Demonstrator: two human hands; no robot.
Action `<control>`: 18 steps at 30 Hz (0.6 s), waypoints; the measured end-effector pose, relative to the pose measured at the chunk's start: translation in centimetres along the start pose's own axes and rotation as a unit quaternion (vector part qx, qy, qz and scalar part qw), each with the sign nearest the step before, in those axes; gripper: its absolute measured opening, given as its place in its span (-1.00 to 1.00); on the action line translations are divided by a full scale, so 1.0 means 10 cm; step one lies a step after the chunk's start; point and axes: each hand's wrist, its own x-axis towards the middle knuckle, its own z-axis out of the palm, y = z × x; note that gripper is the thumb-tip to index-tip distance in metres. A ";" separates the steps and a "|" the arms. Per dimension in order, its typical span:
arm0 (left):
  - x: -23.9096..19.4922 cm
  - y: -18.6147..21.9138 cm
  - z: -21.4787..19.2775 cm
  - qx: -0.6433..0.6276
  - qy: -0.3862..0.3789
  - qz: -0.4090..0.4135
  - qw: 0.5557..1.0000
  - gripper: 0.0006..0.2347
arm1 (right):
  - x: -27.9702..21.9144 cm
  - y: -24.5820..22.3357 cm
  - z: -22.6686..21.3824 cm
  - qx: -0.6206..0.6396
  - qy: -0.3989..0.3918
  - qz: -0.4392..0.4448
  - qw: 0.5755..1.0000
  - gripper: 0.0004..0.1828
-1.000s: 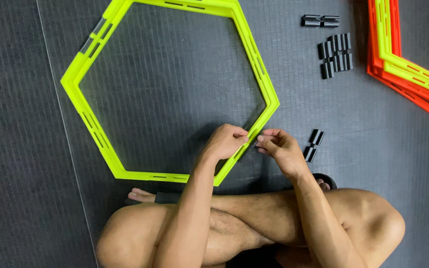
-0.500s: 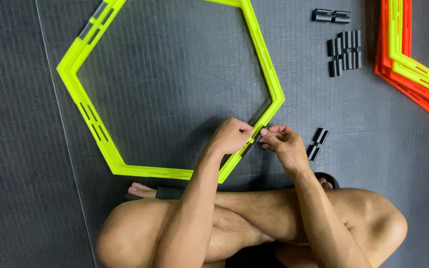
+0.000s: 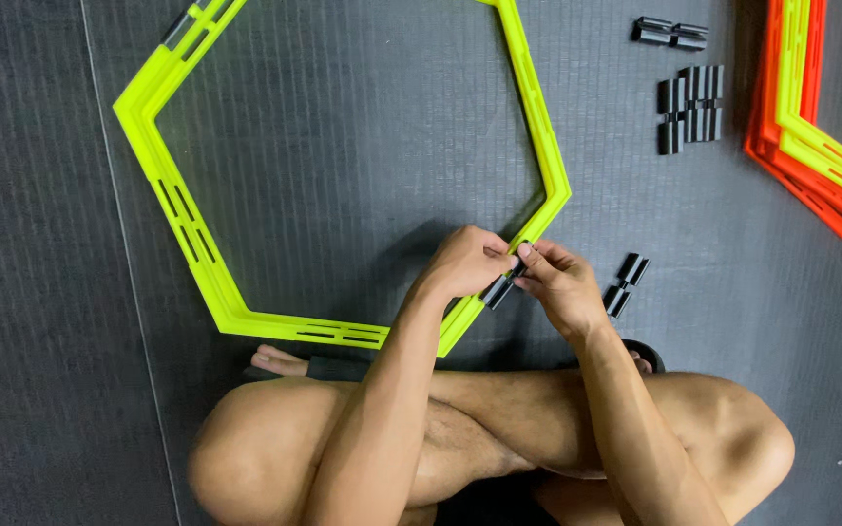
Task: The person sits on the floor and assembles a hexagonal frame by inserting small black plastic connectors into slots on bright yellow frame pieces. They repeatedly pick up connectors, align them with the frame slots, and press them into place.
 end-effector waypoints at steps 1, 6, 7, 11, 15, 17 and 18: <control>-0.05 0.05 -0.02 -0.006 -0.004 -0.002 1.000 -0.68 | -0.03 -0.03 0.02 0.016 -0.009 0.009 1.000 -0.62; -0.02 -0.01 -0.02 -0.021 -0.012 -0.013 1.000 -0.65 | -0.03 -0.04 0.00 0.027 -0.038 0.029 0.999 -0.69; -0.01 -0.01 -0.03 -0.020 -0.011 -0.013 1.000 -0.64 | 0.00 -0.01 -0.02 0.023 -0.042 0.028 0.998 -0.70; -0.06 0.01 -0.08 -0.008 -0.013 -0.010 1.000 -0.67 | 0.07 0.07 -0.05 -0.001 -0.051 0.023 0.998 -0.71; 0.03 -0.06 -0.05 0.010 -0.011 -0.038 0.999 -0.66 | 0.03 0.02 0.00 -0.028 -0.051 0.015 0.998 -0.73; 0.15 -0.16 0.01 0.020 -0.004 -0.040 0.999 -0.67 | 0.03 0.02 0.01 -0.056 -0.041 0.016 0.997 -0.67; 0.14 -0.17 0.01 0.020 -0.004 -0.041 0.999 -0.67 | 0.01 0.01 0.02 -0.056 -0.042 0.017 0.997 -0.67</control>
